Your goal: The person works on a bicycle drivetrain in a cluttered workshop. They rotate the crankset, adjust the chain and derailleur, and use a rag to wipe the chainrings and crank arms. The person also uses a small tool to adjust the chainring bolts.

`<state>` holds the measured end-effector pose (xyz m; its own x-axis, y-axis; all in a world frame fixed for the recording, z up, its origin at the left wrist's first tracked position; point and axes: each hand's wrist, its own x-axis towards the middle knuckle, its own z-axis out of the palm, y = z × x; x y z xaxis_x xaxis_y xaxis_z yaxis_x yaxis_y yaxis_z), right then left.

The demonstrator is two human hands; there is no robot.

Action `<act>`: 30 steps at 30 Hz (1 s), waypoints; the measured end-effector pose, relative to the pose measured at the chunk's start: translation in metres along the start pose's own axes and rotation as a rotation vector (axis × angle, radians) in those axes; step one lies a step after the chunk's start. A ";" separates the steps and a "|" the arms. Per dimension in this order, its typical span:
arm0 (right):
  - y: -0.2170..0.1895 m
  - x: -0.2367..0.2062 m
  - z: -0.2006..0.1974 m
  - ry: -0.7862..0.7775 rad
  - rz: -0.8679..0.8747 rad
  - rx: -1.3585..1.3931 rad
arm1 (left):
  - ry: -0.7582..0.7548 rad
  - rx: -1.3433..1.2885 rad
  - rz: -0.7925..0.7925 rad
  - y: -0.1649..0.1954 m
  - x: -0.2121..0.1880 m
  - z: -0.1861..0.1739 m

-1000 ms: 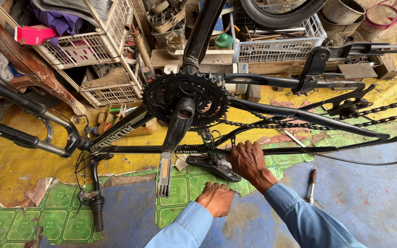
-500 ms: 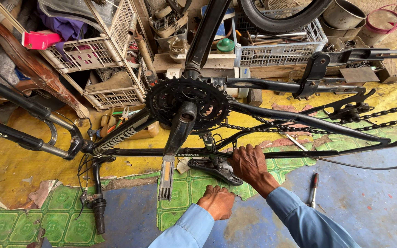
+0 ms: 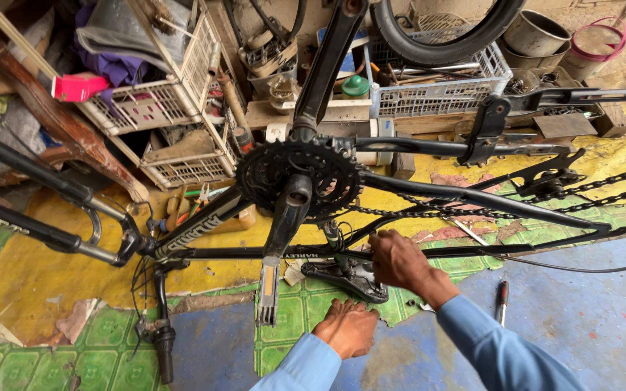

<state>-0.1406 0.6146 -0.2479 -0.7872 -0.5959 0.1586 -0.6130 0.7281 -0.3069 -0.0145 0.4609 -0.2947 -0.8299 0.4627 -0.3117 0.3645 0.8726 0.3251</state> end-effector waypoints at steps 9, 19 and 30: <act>-0.021 0.040 -0.018 0.334 0.476 1.368 | 0.050 -0.161 -0.129 0.053 -0.064 -0.164; -0.024 0.054 0.028 0.133 0.290 1.150 | 1.358 -0.395 -0.281 0.017 -0.108 -0.223; -0.139 0.000 -0.121 0.167 -0.446 0.287 | 1.108 -1.003 -0.256 -0.034 -0.094 -0.195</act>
<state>-0.0636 0.5542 -0.0917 -0.4702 -0.7465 0.4708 -0.8645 0.2823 -0.4158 -0.0311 0.3577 -0.1025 -0.8802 -0.4268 0.2074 0.1145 0.2332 0.9657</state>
